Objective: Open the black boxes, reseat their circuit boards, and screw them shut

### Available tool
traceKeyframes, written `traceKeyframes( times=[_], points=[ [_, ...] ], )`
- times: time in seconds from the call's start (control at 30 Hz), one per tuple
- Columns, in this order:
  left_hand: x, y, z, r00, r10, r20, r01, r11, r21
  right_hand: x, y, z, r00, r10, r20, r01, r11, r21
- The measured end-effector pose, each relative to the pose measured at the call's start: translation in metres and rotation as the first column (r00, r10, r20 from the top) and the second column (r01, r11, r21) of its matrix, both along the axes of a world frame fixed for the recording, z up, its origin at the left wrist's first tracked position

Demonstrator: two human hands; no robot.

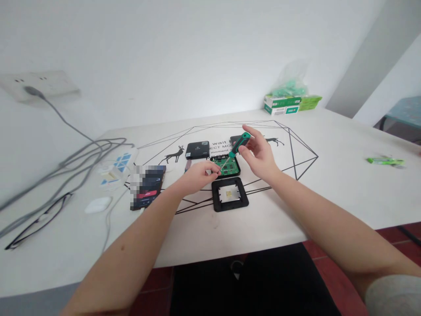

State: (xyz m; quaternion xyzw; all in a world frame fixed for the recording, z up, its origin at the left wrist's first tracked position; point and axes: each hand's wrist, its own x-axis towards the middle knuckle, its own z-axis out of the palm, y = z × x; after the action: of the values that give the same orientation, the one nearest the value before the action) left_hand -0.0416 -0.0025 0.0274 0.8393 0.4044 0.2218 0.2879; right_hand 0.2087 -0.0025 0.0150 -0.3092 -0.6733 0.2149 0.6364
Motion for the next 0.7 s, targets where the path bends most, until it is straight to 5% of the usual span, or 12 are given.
traceKeyframes(
  times=[0.23, 0.7],
  points=[
    [0.001, -0.008, 0.005, 0.96, -0.237, -0.151, 0.252, 0.964, 0.087, -0.023, -0.025, 0.003, 0.964, 0.19, 0.183, -0.205, 0.977, 0.064],
    [-0.001, -0.009, 0.004, 0.959, -0.263, -0.101, 0.264, 0.965, -0.005, -0.041, -0.033, 0.007, 0.935, 0.179, 0.306, -0.211, 0.975, 0.072]
  ],
)
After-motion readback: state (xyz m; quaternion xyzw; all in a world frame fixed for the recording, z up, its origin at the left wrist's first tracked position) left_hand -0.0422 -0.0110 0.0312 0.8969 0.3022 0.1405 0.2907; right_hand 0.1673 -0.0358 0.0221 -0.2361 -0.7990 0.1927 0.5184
